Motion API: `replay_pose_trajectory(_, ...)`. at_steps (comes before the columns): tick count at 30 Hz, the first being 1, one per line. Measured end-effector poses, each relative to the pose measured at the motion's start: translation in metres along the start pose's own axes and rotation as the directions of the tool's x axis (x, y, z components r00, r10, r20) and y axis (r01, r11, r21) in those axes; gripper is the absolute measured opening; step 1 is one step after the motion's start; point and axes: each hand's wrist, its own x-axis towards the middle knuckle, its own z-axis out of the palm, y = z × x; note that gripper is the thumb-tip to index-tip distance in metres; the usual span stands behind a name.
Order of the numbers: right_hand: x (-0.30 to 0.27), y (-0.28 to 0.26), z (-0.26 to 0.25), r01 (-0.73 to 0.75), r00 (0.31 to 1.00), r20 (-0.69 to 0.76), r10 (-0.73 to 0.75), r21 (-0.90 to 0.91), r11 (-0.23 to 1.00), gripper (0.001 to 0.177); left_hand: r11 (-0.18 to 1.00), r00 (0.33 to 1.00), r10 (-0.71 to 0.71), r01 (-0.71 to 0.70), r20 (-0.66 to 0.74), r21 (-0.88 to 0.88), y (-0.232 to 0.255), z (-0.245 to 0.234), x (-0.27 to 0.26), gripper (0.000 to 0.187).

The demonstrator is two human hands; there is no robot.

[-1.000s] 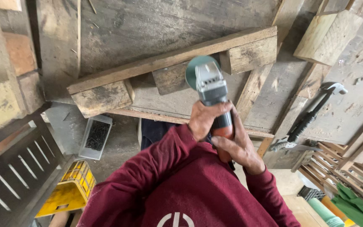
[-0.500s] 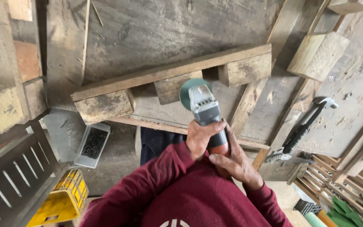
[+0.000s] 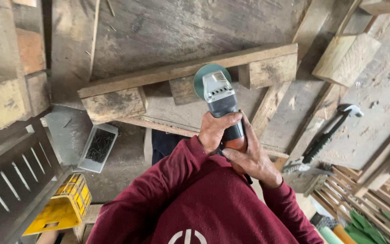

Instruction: The person uses an angle grinder to smooth the surface of a wooden pallet. They hold the tool with both hands and move it back and forth across the wood, generating sparks and dust. The person occasionally repositions the pallet to access different areas.

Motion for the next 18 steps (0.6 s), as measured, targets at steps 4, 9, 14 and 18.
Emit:
replay_pose_trajectory(4, 0.025, -0.017, 0.005, 0.129, 0.981, 0.149, -0.122, -0.039, 0.991, 0.104, 0.982, 0.992, 0.125, -0.127, -0.028, -0.14, 0.018, -0.019, -0.002, 0.033)
replay_pose_trajectory(9, 0.04, -0.028, 0.01, 0.191, 0.959, 0.241, -0.147, -0.169, 0.967, 0.106, 0.953, 0.969, 0.21, -0.233, -0.132, -0.195, 0.029, -0.027, -0.022, 0.035)
replay_pose_trajectory(14, 0.038, -0.031, -0.002, 0.161, 0.961, 0.241, -0.137, -0.086, 0.983, 0.105, 0.972, 0.982, 0.141, -0.161, -0.123, -0.171, 0.025, -0.018, -0.009, 0.037)
replay_pose_trajectory(18, 0.035, -0.025, -0.019, 0.022, 0.97, 0.239, -0.031, 0.042, 0.999, 0.107, 0.969, 0.987, 0.159, -0.164, -0.039, -0.187, 0.007, -0.01, 0.01, 0.039)
